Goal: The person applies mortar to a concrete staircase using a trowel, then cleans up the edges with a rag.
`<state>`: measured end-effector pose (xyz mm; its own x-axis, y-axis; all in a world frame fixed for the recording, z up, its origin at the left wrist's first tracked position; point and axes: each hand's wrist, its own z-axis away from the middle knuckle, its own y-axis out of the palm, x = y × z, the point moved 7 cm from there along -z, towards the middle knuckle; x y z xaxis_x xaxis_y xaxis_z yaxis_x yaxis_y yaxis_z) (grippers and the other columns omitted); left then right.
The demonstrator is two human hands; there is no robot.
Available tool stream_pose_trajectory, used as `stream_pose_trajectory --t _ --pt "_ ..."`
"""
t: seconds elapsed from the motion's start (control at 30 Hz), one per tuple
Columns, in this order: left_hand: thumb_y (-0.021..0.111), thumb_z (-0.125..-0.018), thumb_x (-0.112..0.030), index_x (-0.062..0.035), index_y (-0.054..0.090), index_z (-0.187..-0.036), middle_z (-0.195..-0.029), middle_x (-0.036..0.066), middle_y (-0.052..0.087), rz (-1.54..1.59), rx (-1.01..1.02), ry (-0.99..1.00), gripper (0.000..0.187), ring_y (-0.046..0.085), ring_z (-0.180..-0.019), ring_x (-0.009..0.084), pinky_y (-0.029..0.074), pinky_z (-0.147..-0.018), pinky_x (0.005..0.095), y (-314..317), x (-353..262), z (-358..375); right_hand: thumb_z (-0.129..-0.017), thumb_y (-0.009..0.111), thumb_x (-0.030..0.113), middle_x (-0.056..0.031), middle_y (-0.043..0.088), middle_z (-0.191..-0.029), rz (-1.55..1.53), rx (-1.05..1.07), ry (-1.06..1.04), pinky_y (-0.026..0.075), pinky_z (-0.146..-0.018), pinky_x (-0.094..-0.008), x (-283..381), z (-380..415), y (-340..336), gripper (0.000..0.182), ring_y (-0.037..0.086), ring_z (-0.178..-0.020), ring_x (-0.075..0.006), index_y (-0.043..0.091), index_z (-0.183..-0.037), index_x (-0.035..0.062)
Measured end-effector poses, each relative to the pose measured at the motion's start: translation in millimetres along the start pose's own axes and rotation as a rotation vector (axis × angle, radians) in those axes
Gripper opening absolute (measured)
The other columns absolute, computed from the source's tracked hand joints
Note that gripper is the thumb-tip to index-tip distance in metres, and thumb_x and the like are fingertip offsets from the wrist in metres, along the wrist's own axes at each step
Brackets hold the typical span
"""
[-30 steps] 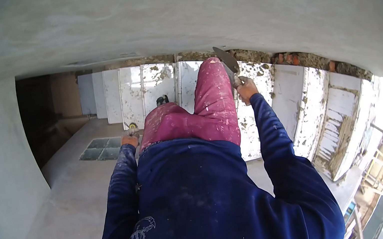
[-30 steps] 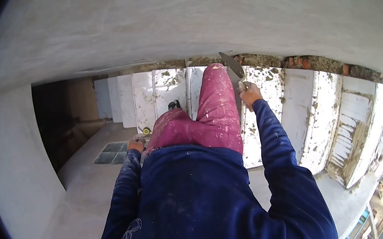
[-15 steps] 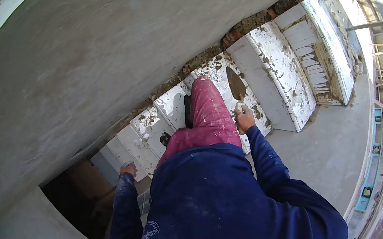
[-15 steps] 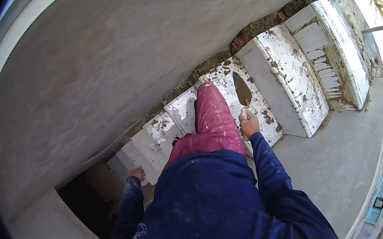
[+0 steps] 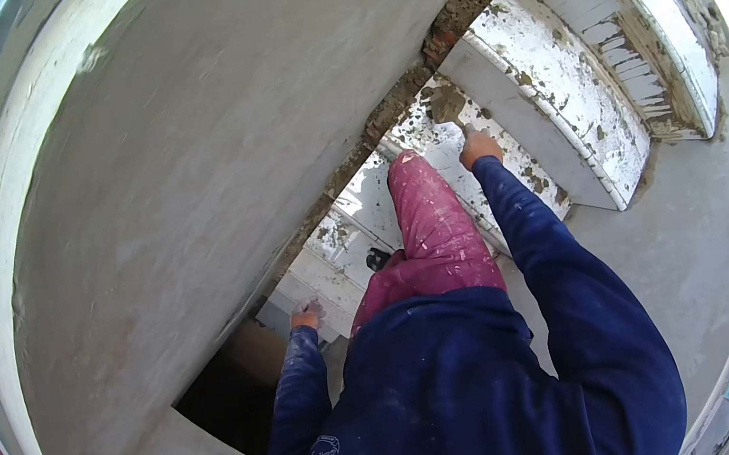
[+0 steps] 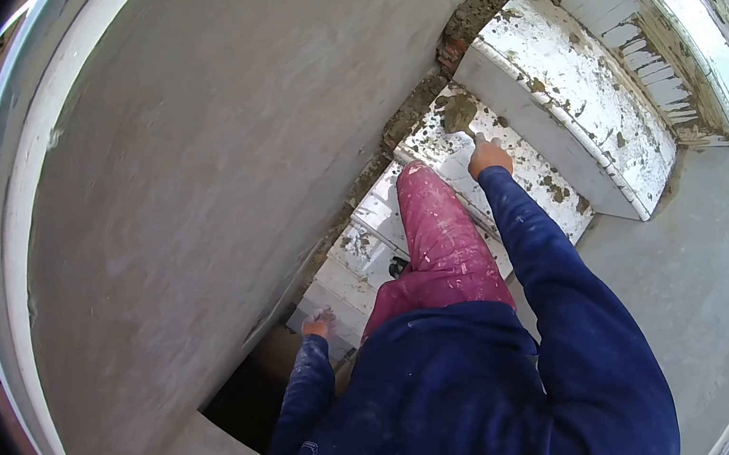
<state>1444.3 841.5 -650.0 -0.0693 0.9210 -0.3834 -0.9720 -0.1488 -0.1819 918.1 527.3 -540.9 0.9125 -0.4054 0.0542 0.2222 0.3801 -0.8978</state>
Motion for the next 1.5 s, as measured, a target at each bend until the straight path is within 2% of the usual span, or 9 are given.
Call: stream_pose_trajectory --t 0.13,0.2,0.37,0.7,0.93,1.07,1.3,1.43,1.5 --pt "0.061 -0.092 -0.017 -0.0126 0.065 -0.114 -0.087 0.003 0.068 0.057 0.149 -0.135 0.023 0.067 -0.069 0.0151 0.047 -0.050 0.0267 -20 43 -32 -0.080 0.058 0.013 -0.0228 0.058 -0.116 -0.093 0.040 -0.020 0.053 -0.082 -0.0466 21 15 -10 0.045 0.065 -0.097 -0.0400 0.052 -0.125 0.0145" --pt "0.062 -0.091 -0.017 -0.0119 0.065 -0.114 -0.088 0.003 0.068 -0.237 -0.027 -0.112 0.024 0.066 -0.069 0.0146 0.046 -0.050 0.0263 -7 -15 17 -0.080 0.058 0.013 -0.0226 0.059 -0.115 -0.166 0.067 0.113 0.053 -0.082 -0.0476 9 25 -22 0.047 0.065 -0.097 -0.0405 0.051 -0.126 0.0141" --pt "0.060 -0.092 -0.015 -0.0078 0.063 -0.115 -0.089 0.004 0.068 -0.276 0.098 0.018 0.025 0.066 -0.071 0.0144 0.049 -0.054 0.0272 32 -102 6 -0.079 0.059 0.014 -0.0244 0.059 -0.113 -0.335 -0.017 0.239 0.051 -0.084 -0.0491 -53 42 29 0.051 0.062 -0.100 -0.0413 0.050 -0.129 0.0120" --pt "0.056 -0.093 -0.018 -0.0102 0.061 -0.116 -0.092 0.003 0.066 -0.572 0.151 0.057 0.025 0.064 -0.073 0.0115 0.051 -0.061 0.0265 4 -146 -27 -0.073 0.061 0.012 -0.0258 0.065 -0.102 -0.590 -0.263 0.507 0.050 -0.086 -0.0455 -111 98 130 0.047 0.063 -0.097 -0.0425 0.056 -0.119 0.0015" --pt "0.059 -0.092 -0.017 -0.0092 0.062 -0.115 -0.091 0.003 0.066 -0.631 0.072 0.018 0.025 0.064 -0.070 0.0115 0.047 -0.053 0.0253 -43 -129 -39 -0.076 0.065 0.011 -0.0286 0.062 -0.097 -0.764 -0.298 0.491 0.050 -0.082 -0.0498 -5 26 118 0.032 0.061 -0.094 -0.0438 0.053 -0.104 -0.0002" --pt "0.056 -0.094 -0.016 -0.0094 0.061 -0.114 -0.086 0.001 0.064 -0.579 0.082 0.069 0.022 0.063 -0.068 0.0103 0.048 -0.052 0.0245 -41 -128 -38 -0.078 0.064 0.017 -0.0277 0.064 -0.092 -0.655 -0.379 0.109 0.049 -0.081 -0.0508 59 1 85 0.033 0.062 -0.090 -0.0441 0.055 -0.105 -0.0001" --pt "0.059 -0.093 -0.017 -0.0082 0.062 -0.117 -0.092 0.002 0.067 -0.506 0.075 0.093 0.026 0.064 -0.073 0.0112 0.048 -0.058 0.0248 -34 -128 -13 -0.078 0.065 0.015 -0.0265 0.065 -0.093 -0.872 -0.423 0.507 0.050 -0.082 -0.0477 46 13 104 0.032 0.063 -0.091 -0.0440 0.054 -0.101 -0.0028" --pt "0.059 -0.093 -0.017 -0.0073 0.062 -0.116 -0.092 0.002 0.067 -0.514 0.047 0.046 0.026 0.065 -0.072 0.0111 0.048 -0.056 0.0244 -46 -111 -14 -0.071 0.067 0.011 -0.0280 0.063 -0.094 -0.950 -0.449 0.438 0.049 -0.083 -0.0485 86 -28 95 0.032 0.061 -0.093 -0.0450 0.055 -0.096 -0.0043" --pt "0.059 -0.093 -0.017 -0.0066 0.062 -0.116 -0.092 0.002 0.067 -0.537 0.026 0.005 0.026 0.064 -0.070 0.0111 0.047 -0.055 0.0242 -57 -101 -18 -0.072 0.066 0.011 -0.0278 0.064 -0.091 -0.882 -0.334 0.199 0.050 -0.082 -0.0483 112 -32 81 0.031 0.061 -0.092 -0.0448 0.057 -0.097 -0.0032"
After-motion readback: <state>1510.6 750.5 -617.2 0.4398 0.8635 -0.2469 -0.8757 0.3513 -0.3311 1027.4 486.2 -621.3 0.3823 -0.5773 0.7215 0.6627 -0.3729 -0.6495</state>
